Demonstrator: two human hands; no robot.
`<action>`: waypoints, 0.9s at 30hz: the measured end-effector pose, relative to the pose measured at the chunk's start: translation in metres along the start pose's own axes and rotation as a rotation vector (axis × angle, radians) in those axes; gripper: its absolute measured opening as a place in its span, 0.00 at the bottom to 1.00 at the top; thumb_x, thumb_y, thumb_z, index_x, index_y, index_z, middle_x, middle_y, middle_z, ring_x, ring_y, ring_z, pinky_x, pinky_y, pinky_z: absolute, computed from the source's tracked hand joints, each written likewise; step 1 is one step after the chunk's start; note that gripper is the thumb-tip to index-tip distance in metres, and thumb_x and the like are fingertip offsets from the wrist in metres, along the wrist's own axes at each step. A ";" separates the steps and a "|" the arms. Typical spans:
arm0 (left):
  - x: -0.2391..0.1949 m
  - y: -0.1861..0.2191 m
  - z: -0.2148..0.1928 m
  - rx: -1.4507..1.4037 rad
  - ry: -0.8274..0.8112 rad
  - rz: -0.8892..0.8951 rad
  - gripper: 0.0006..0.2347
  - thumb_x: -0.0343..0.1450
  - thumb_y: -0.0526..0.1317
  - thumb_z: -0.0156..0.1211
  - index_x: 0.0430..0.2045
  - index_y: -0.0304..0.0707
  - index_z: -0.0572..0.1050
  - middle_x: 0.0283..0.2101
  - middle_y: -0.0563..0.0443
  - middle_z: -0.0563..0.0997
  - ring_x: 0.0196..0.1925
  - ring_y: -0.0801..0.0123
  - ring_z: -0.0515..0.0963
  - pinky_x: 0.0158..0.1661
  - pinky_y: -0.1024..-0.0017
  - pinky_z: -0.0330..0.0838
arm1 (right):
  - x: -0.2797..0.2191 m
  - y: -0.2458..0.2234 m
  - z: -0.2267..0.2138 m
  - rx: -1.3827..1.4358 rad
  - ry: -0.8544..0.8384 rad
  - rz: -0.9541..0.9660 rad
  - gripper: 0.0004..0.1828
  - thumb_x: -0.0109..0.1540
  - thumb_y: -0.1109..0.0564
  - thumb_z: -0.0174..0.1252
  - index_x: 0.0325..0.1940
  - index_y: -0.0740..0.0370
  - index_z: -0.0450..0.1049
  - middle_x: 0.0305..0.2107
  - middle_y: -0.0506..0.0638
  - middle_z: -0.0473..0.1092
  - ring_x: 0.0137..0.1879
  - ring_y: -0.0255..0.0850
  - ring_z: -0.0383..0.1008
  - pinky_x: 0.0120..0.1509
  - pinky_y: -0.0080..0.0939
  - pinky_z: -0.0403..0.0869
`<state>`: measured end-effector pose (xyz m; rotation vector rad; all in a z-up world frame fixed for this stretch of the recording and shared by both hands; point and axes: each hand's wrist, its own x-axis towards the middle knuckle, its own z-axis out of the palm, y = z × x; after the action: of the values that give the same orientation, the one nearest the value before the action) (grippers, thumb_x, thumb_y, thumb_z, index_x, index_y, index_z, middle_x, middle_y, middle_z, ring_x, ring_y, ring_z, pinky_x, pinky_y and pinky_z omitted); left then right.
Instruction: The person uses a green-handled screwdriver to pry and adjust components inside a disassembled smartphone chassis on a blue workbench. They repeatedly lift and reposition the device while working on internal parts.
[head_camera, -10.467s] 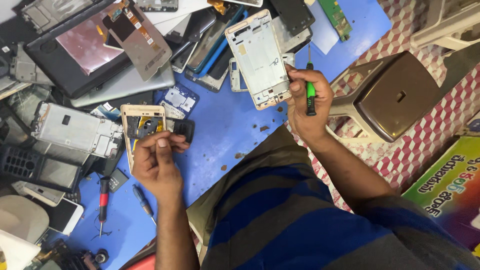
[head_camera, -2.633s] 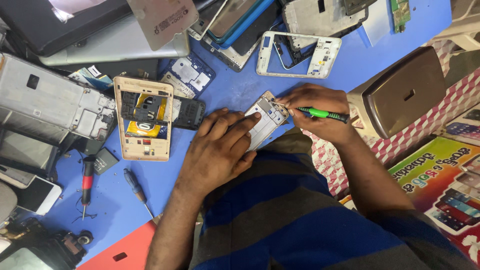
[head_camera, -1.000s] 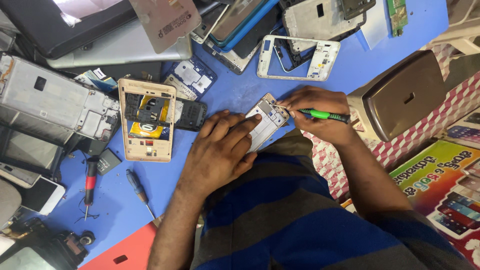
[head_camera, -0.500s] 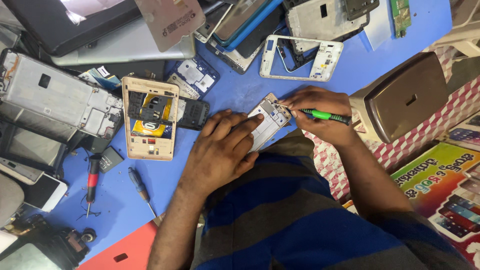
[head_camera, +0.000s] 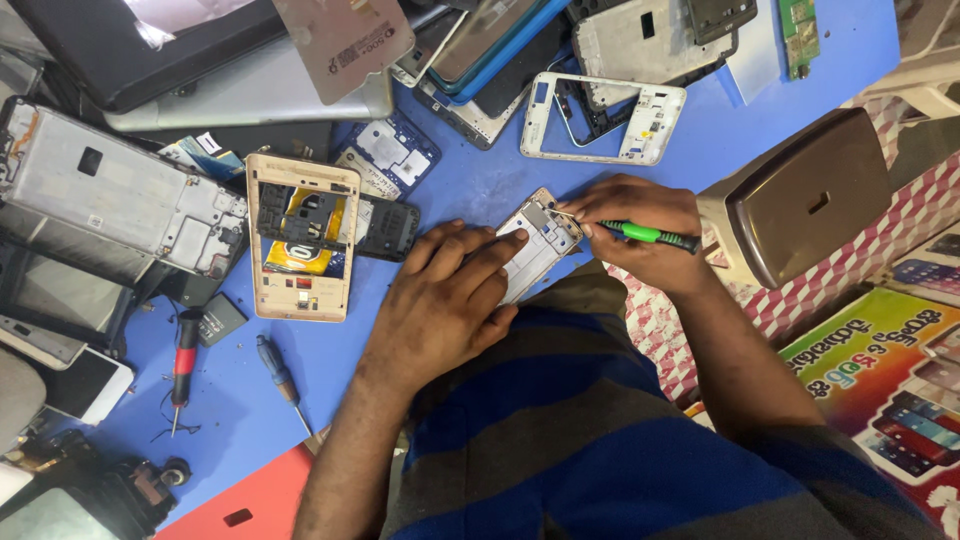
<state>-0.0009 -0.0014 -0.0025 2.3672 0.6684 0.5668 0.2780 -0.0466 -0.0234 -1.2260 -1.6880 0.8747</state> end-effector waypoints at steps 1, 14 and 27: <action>0.000 0.000 0.000 0.003 -0.001 0.000 0.12 0.61 0.42 0.73 0.28 0.34 0.79 0.61 0.53 0.75 0.63 0.58 0.71 0.66 0.54 0.63 | 0.000 0.000 0.000 0.001 -0.003 0.012 0.04 0.63 0.67 0.64 0.42 0.66 0.77 0.42 0.58 0.79 0.50 0.49 0.83 0.57 0.46 0.81; 0.001 0.000 -0.001 0.001 0.004 0.004 0.11 0.61 0.41 0.73 0.28 0.34 0.79 0.61 0.53 0.76 0.63 0.58 0.71 0.67 0.54 0.63 | 0.000 -0.001 -0.001 -0.044 0.017 0.034 0.04 0.63 0.65 0.64 0.42 0.66 0.78 0.42 0.57 0.79 0.51 0.48 0.83 0.60 0.45 0.81; 0.001 0.000 -0.001 -0.004 0.001 0.009 0.11 0.61 0.41 0.72 0.28 0.34 0.79 0.61 0.52 0.76 0.63 0.58 0.71 0.66 0.54 0.64 | 0.003 -0.003 -0.002 -0.032 -0.030 0.025 0.05 0.62 0.66 0.64 0.42 0.67 0.77 0.41 0.57 0.79 0.50 0.48 0.83 0.57 0.45 0.81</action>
<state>-0.0006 0.0002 -0.0013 2.3671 0.6568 0.5729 0.2784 -0.0446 -0.0191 -1.2635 -1.7192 0.8884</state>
